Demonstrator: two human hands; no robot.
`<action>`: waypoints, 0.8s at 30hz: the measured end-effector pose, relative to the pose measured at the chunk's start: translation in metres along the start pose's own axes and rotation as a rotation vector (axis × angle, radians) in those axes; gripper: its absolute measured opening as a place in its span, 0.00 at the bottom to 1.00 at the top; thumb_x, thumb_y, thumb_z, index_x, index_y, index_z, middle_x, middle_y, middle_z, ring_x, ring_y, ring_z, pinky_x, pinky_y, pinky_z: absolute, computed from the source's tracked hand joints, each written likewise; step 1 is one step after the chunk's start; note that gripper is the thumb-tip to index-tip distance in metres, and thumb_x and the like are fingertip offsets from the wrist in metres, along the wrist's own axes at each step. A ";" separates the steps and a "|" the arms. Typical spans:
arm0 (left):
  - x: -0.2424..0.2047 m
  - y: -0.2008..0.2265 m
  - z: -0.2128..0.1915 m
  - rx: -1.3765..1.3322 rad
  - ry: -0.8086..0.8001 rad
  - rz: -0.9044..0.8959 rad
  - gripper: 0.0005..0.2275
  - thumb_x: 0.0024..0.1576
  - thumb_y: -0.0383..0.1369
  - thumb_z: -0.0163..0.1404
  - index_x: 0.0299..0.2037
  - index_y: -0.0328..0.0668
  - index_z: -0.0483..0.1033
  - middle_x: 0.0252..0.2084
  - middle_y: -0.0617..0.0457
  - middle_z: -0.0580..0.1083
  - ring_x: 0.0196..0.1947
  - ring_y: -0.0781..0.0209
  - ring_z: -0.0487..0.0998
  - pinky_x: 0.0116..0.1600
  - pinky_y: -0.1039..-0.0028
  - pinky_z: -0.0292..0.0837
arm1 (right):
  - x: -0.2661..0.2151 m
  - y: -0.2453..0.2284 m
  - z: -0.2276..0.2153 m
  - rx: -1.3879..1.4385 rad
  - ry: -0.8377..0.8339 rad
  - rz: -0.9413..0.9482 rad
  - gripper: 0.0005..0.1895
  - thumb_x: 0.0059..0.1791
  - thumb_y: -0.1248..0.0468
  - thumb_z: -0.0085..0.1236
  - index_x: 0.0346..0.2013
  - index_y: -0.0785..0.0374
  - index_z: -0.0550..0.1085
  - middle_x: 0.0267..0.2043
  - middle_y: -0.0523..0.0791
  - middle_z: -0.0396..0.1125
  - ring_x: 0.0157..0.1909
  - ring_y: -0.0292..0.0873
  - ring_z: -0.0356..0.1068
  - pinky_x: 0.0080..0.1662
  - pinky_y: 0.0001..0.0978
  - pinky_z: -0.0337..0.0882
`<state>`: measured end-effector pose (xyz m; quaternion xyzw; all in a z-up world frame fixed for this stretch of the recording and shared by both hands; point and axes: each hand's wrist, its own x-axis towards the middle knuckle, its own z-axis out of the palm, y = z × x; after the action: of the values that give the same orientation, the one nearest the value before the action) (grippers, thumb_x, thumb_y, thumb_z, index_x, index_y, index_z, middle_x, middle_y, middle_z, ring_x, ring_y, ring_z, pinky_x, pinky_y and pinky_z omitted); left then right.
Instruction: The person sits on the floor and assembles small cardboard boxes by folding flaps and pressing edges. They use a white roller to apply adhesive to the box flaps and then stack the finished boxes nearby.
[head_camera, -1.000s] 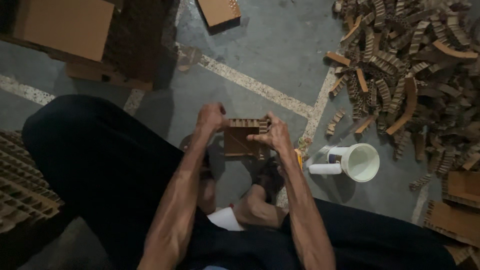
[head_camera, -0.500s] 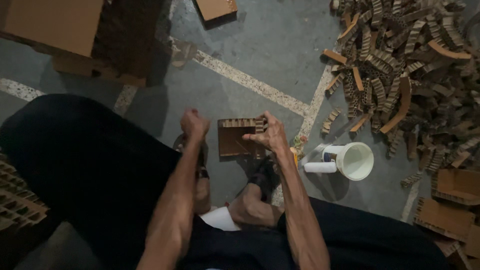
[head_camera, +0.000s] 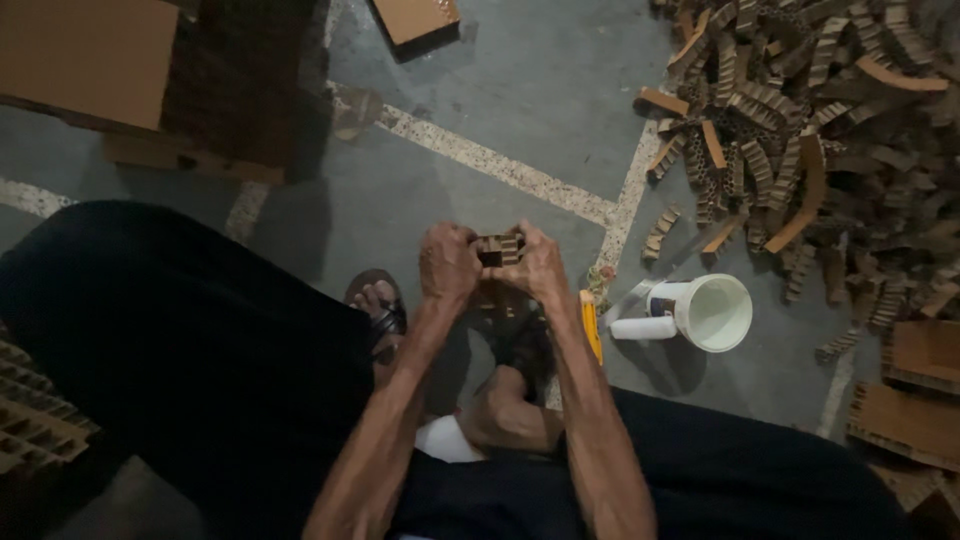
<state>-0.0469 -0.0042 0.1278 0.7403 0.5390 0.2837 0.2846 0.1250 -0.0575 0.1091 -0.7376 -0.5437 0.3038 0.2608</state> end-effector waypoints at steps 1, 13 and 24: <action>0.002 -0.002 0.005 0.006 -0.028 -0.014 0.05 0.47 0.27 0.58 0.32 0.36 0.84 0.35 0.37 0.76 0.39 0.37 0.77 0.48 0.53 0.73 | 0.002 0.001 0.000 -0.017 0.004 -0.012 0.37 0.28 0.53 0.82 0.44 0.64 0.74 0.40 0.52 0.76 0.40 0.48 0.79 0.43 0.39 0.79; 0.001 -0.049 -0.001 -1.449 -0.197 -0.746 0.06 0.62 0.31 0.56 0.42 0.35 0.78 0.36 0.51 0.78 0.36 0.59 0.79 0.41 0.71 0.78 | -0.002 -0.009 0.000 -0.049 0.026 -0.047 0.41 0.26 0.47 0.84 0.43 0.67 0.74 0.39 0.52 0.75 0.40 0.49 0.78 0.43 0.39 0.78; 0.019 0.047 0.006 -1.122 -0.302 -0.414 0.08 0.59 0.23 0.56 0.45 0.24 0.82 0.42 0.38 0.82 0.37 0.58 0.84 0.44 0.70 0.84 | 0.000 0.051 0.029 0.607 -0.042 0.054 0.33 0.43 0.48 0.70 0.55 0.65 0.75 0.48 0.54 0.77 0.48 0.51 0.77 0.50 0.39 0.79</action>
<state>-0.0075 0.0017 0.1598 0.3898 0.3940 0.3546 0.7531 0.1367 -0.0700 0.0524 -0.6338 -0.4133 0.4744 0.4499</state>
